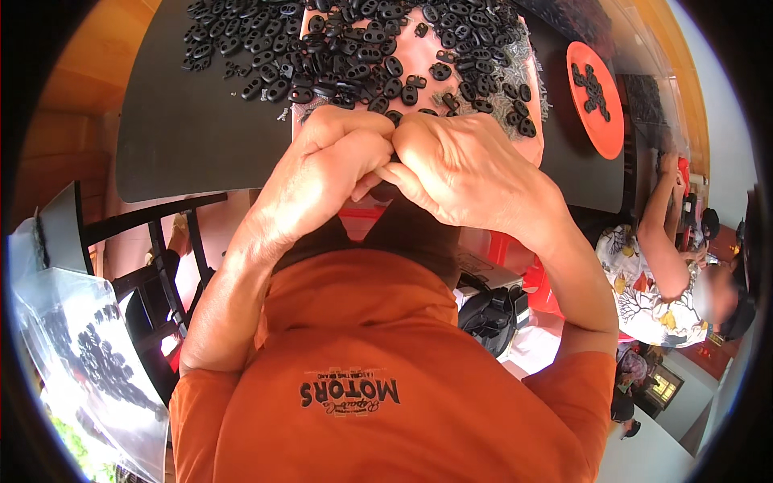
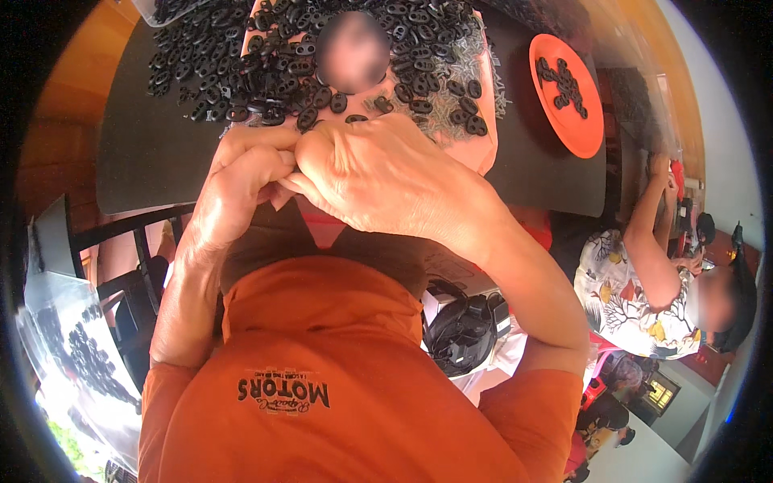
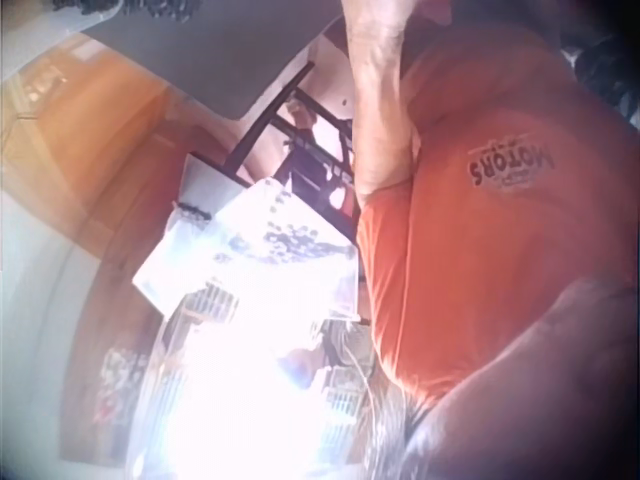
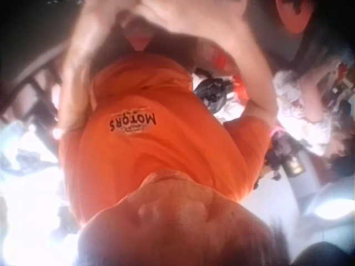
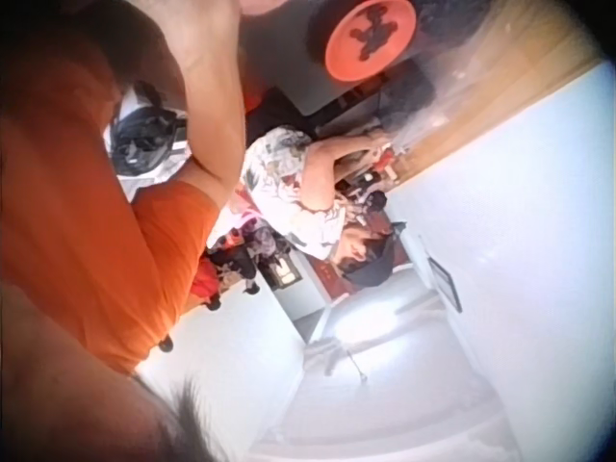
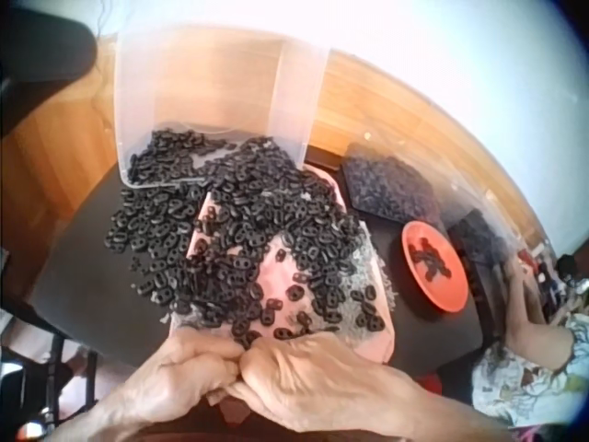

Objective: The person sits at a table and repeatedly picks up small black plastic rings and metal screws. They insert the screws into the rings and place the assembled units onto a pink mat. The person continues this repetitive assembly process throughout the clip.

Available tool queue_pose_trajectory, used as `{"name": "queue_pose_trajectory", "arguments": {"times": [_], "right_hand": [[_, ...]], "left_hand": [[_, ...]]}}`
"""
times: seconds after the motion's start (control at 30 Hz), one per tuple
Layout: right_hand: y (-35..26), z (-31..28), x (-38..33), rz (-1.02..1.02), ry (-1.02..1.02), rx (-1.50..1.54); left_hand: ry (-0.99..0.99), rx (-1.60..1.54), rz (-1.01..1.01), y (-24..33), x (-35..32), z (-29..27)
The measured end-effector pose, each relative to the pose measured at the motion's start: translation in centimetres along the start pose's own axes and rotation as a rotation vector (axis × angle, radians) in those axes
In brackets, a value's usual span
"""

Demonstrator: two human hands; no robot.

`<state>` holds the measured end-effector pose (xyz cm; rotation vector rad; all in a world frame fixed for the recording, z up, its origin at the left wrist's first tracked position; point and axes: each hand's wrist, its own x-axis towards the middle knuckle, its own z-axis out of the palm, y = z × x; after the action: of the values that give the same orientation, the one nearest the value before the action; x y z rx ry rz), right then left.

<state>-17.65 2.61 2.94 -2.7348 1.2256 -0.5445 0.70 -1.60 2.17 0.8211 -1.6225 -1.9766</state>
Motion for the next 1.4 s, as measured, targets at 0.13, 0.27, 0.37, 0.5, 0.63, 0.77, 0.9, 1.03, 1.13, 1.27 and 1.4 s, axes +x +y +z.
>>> {"name": "queue_pose_trajectory", "arguments": {"times": [0.13,0.27,0.37,0.5,0.63,0.77,0.9,1.03,1.13,1.27,1.4], "right_hand": [[0.0,-1.2,-1.1,0.139,0.027,0.237],[0.2,-1.9,-2.4,0.362,0.1,0.597],[-0.3,-2.0,-2.5,0.468,0.098,0.729],[-0.9,-2.0,-2.3,0.556,0.135,0.818],[-0.9,-1.1,-2.1,0.452,0.169,0.691],[-0.8,-1.9,-2.8,0.459,0.161,0.49],[2.7,-6.5,-5.9,0.915,0.446,0.52],[9.4,-9.2,-10.3,1.056,0.507,0.054],[13.2,-9.5,-12.3,1.046,0.402,-0.136],[11.1,-6.7,-9.5,0.803,0.391,0.01],[6.2,-3.9,-3.6,0.418,0.226,0.072]], "left_hand": [[0.023,-0.036,-0.019,0.0,-0.3,0.3],[0.014,-0.012,-0.015,0.2,-0.3,0.4],[0.018,-0.03,0.033,0.0,-0.3,0.6],[0.002,-0.013,0.012,0.1,-0.2,0.5],[-0.011,0.022,0.014,0.3,-0.1,0.7],[0.021,0.11,0.099,-0.2,-0.2,0.9],[-0.01,0.016,0.155,-1.1,0.1,0.8],[-0.013,0.045,0.163,-1.3,-0.1,0.9],[-0.04,0.037,0.163,-1.4,0.1,0.6],[-0.044,0.013,0.155,-1.6,0.0,0.6],[-0.044,-0.029,0.145,-1.5,-0.2,0.7]]}}
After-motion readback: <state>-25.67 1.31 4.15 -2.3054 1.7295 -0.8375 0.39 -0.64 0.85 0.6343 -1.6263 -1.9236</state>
